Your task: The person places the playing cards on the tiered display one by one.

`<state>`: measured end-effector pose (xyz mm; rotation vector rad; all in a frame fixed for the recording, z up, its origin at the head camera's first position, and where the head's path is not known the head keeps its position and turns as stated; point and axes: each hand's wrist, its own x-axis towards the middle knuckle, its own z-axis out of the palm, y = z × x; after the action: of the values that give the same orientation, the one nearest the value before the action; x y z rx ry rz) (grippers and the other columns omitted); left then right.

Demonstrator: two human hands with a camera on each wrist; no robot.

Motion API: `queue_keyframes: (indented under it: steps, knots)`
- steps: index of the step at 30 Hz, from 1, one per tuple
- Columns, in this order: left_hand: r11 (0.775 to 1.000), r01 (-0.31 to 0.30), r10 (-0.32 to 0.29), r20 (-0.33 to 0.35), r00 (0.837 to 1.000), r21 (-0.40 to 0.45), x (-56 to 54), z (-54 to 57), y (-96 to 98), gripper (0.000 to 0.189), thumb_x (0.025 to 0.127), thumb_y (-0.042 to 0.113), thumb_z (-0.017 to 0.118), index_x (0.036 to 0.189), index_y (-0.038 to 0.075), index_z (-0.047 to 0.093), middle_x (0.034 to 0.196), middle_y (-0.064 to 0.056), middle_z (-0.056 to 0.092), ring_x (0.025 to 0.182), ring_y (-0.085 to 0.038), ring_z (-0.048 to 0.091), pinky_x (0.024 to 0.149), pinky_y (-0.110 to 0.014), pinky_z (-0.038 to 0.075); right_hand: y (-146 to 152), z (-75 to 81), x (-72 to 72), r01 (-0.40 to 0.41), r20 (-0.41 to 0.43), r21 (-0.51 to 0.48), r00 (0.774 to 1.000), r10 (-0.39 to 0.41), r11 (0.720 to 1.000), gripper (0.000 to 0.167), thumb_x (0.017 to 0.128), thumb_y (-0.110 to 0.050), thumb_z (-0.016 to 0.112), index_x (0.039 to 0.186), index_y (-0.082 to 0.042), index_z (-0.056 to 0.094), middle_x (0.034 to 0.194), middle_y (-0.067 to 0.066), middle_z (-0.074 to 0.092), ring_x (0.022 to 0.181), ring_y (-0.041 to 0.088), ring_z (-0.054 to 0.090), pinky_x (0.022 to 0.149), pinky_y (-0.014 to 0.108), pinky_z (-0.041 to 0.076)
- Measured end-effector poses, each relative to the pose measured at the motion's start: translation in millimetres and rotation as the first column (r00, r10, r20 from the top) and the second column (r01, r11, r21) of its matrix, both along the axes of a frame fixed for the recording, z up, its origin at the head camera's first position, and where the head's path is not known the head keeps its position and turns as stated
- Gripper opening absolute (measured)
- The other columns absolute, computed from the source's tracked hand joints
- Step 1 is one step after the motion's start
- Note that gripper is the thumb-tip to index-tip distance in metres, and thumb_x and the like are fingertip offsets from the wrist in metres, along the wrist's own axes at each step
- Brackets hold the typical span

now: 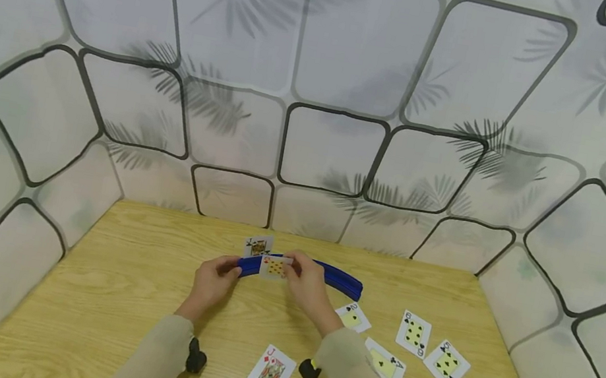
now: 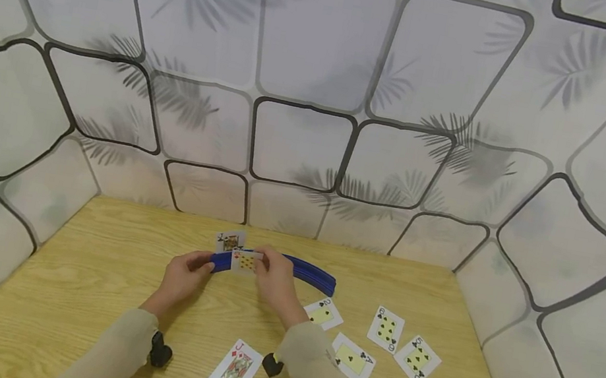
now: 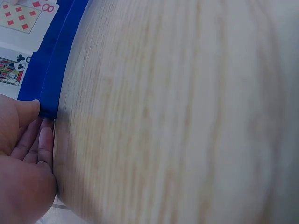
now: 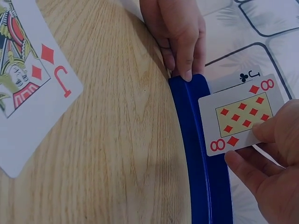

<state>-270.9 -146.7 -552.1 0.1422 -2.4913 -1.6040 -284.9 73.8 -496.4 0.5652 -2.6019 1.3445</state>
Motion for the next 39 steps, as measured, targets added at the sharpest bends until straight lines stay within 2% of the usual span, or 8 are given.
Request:
queue_keyframes:
  steps: [8,16,27,39]
  knots:
    - [1.000,0.003,-0.002,0.011,1.000,-0.002,1.2,1.5,-0.4,0.028,0.101,0.004,0.067,0.128,-0.001,0.072,0.124,-0.022,0.074,0.113,-0.036,0.071,0.098,-0.049,0.058,-7,0.2,-5.0,-0.028,0.007,0.003,1.000,0.028,1.000,0.019,0.103,-0.002,0.064,0.119,-0.004,0.072,0.101,0.013,0.076,0.090,0.024,0.073,0.078,0.035,0.062]
    - [1.000,0.006,-0.006,0.011,1.000,0.000,3.0,4.0,0.4,0.029,0.102,0.003,0.066,0.130,-0.002,0.071,0.127,-0.023,0.073,0.116,-0.037,0.070,0.100,-0.050,0.058,-15,3.8,-11.8,-0.050,0.000,0.010,0.999,0.050,0.999,0.018,0.103,-0.002,0.063,0.118,-0.006,0.072,0.099,0.011,0.076,0.084,0.018,0.068,0.073,0.028,0.058]
    - [1.000,-0.004,0.004,0.034,0.999,0.007,0.1,2.3,-0.3,0.030,0.102,0.005,0.066,0.132,-0.001,0.071,0.129,-0.022,0.073,0.118,-0.036,0.069,0.101,-0.050,0.057,-23,8.1,-15.8,-0.054,0.031,0.011,0.998,0.053,0.998,0.019,0.103,-0.001,0.062,0.118,-0.006,0.073,0.109,0.014,0.077,0.094,0.025,0.073,0.080,0.039,0.062]
    - [1.000,-0.008,0.008,0.043,0.999,-0.002,0.0,0.7,0.5,0.031,0.102,0.005,0.066,0.132,0.000,0.070,0.131,-0.022,0.072,0.121,-0.036,0.069,0.103,-0.051,0.056,-27,0.0,-19.4,-0.081,-0.011,0.049,0.997,0.081,0.996,0.015,0.102,0.001,0.063,0.111,-0.006,0.071,0.102,0.012,0.075,0.085,0.018,0.066,0.074,0.030,0.057]
